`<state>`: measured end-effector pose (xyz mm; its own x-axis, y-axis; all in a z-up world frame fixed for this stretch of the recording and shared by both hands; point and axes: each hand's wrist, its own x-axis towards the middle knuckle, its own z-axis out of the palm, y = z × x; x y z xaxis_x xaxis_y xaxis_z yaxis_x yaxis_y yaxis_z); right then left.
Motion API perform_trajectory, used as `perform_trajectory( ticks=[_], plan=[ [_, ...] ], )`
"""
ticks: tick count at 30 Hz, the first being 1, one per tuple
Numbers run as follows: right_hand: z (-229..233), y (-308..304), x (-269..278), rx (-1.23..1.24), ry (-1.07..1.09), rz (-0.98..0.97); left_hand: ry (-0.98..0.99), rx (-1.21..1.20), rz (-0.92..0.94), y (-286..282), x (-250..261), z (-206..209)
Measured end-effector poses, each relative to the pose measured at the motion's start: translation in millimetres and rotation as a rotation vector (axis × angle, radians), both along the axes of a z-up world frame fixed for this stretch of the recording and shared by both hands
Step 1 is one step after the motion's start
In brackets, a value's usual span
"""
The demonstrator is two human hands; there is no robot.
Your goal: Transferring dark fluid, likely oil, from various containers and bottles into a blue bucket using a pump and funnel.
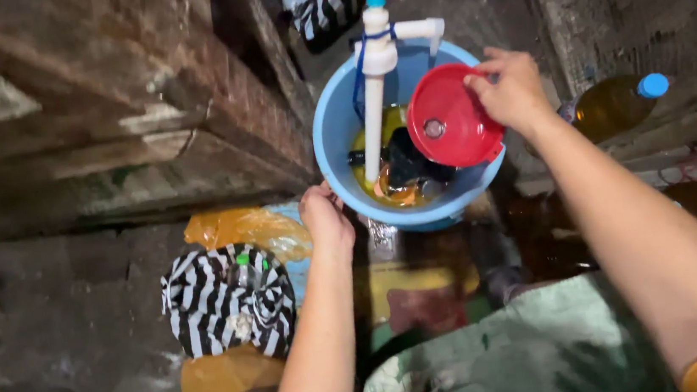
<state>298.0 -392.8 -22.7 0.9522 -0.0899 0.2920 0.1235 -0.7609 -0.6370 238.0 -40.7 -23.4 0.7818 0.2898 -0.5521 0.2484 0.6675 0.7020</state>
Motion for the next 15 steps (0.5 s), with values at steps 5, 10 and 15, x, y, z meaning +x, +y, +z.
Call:
perform_trajectory(
  ticks=[5, 10, 15],
  plan=[
    [63.6, 15.0, -44.2, -0.004, -0.066, -0.091, 0.142, 0.254, -0.021, 30.4, -45.9, -33.8],
    [93.2, 29.3, -85.1, 0.073, -0.1, -0.165, 0.07, 0.245, -0.02, 41.8, -98.4, -14.5],
    [110.3, 41.9, -112.0, 0.112, -0.153, -0.227, -0.166, 0.478, -0.275, 51.0, -132.1, -37.9]
  ],
)
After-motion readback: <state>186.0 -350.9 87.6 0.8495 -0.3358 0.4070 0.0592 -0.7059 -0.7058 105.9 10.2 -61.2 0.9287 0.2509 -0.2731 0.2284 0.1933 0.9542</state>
